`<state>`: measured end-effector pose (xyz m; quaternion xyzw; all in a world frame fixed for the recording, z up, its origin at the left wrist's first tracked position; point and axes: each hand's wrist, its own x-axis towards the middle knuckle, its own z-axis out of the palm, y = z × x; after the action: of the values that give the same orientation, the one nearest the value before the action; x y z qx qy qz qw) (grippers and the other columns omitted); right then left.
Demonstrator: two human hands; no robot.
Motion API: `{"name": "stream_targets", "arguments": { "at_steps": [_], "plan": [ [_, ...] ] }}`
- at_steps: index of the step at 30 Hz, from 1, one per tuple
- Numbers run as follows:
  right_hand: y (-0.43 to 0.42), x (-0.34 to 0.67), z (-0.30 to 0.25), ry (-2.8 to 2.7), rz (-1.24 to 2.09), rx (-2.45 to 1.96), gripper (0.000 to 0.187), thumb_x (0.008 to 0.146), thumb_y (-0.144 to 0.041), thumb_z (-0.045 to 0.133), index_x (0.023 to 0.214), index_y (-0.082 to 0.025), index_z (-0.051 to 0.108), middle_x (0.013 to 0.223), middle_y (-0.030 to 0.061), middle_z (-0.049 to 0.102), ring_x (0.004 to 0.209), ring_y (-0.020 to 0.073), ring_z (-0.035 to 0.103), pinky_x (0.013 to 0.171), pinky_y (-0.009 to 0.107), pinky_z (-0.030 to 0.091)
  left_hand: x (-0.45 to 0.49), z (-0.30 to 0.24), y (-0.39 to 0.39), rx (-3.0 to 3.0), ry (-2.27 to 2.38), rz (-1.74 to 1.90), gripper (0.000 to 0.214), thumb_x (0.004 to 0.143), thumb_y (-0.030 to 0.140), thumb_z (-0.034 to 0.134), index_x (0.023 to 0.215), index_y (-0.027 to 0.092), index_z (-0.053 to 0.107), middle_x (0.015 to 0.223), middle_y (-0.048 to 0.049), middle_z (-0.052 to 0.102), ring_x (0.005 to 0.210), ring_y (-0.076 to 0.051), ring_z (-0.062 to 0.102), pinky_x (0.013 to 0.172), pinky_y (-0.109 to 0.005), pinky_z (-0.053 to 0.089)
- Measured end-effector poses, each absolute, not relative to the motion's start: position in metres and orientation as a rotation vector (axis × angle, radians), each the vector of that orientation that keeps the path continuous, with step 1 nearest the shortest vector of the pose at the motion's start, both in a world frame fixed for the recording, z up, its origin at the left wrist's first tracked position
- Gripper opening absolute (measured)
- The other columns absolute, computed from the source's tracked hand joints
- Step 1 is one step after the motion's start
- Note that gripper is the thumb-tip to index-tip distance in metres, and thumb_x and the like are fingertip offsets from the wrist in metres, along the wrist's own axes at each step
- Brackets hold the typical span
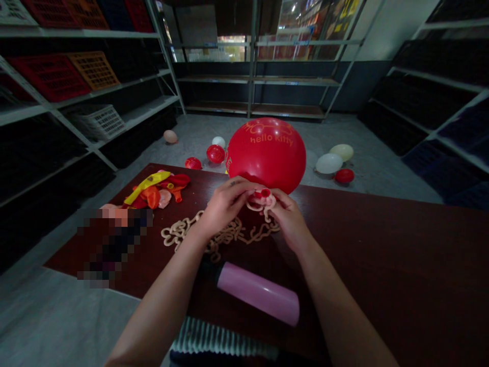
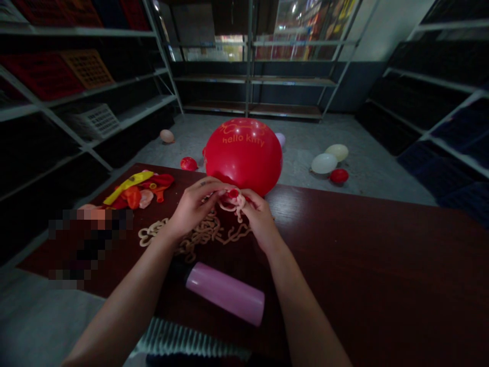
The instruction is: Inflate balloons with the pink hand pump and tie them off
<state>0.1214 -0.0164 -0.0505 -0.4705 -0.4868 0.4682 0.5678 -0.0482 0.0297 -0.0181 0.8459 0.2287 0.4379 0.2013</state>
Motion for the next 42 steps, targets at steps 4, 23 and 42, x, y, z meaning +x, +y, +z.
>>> {"name": "stream_targets", "arguments": {
  "at_steps": [4,23,42],
  "plan": [
    [-0.017,0.123,-0.05,-1.119,1.124,-1.097,0.019,0.078,-0.044,0.063,0.087,-0.028,0.065,0.082,0.0,0.068,0.07,0.0169,0.062,0.06,0.031,0.052,-0.044,-0.019,0.025,2.363,0.601,1.214,0.028,0.095,0.011,0.048,0.117,0.017,0.063,0.103,-0.0078,0.061,0.097,-0.017,0.059,0.086,-0.031,0.047],
    [-0.025,0.112,-0.041,-1.229,1.284,-1.003,0.061,0.088,-0.067,0.03,0.113,-0.024,0.065,0.079,0.0063,0.068,0.079,0.0214,0.065,0.067,0.036,0.052,-0.033,-0.034,0.015,2.391,0.649,1.528,0.016,0.092,0.017,0.057,0.104,0.022,0.066,0.093,-0.0063,0.067,0.088,-0.02,0.062,0.078,-0.035,0.051],
    [-0.028,0.129,-0.031,-1.464,0.966,-1.208,0.03,0.081,-0.041,0.063,0.107,-0.026,0.069,0.051,-0.0067,0.048,0.046,0.0092,0.042,0.044,0.025,0.032,-0.026,-0.033,0.016,2.055,0.603,1.613,0.01,0.086,0.017,0.066,0.09,0.017,0.076,0.085,-0.0059,0.071,0.078,-0.015,0.065,0.071,-0.026,0.051]
  ]
}}
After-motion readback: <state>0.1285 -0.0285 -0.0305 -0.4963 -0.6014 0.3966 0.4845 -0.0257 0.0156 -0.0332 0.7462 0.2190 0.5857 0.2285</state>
